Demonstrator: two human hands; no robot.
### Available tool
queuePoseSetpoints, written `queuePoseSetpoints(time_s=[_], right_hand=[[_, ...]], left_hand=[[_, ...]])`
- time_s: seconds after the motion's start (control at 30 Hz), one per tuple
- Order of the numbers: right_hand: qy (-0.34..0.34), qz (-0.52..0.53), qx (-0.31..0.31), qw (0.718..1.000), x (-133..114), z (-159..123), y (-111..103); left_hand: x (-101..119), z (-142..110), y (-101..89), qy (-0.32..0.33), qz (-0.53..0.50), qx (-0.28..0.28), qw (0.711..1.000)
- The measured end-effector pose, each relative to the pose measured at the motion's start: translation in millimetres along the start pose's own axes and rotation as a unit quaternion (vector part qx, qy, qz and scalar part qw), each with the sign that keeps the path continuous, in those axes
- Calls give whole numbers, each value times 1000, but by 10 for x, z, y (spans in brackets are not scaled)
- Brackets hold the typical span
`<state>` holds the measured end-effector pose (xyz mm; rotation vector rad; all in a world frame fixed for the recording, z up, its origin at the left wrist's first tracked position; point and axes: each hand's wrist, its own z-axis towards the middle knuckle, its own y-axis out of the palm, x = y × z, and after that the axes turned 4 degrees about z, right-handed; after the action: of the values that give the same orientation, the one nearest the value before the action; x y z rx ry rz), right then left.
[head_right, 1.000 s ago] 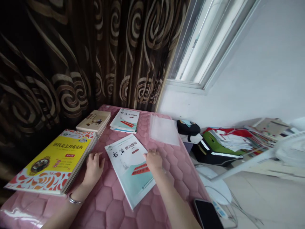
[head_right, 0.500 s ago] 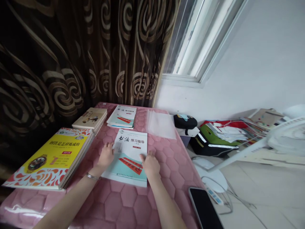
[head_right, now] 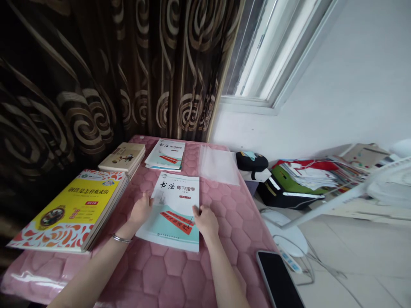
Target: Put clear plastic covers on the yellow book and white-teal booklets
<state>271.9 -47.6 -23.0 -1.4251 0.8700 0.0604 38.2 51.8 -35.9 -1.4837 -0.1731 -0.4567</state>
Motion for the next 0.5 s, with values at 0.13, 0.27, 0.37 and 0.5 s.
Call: queuePoseSetpoints(time_s=[0.13, 0.27, 0.37, 0.5], right_hand=[[-15, 187, 14, 982, 90, 13, 63], [28, 469, -55, 881, 68, 4, 31], [43, 591, -133, 795, 8, 11, -21], [13, 602, -103, 792, -53, 62, -37]], left_hand=[[-62, -2, -49, -53, -186, 3, 981], [-151, 28, -97, -92, -367, 22, 925], [-177, 67, -189, -116, -451, -15, 885], [-134, 122, -360, -147, -556, -81, 814]])
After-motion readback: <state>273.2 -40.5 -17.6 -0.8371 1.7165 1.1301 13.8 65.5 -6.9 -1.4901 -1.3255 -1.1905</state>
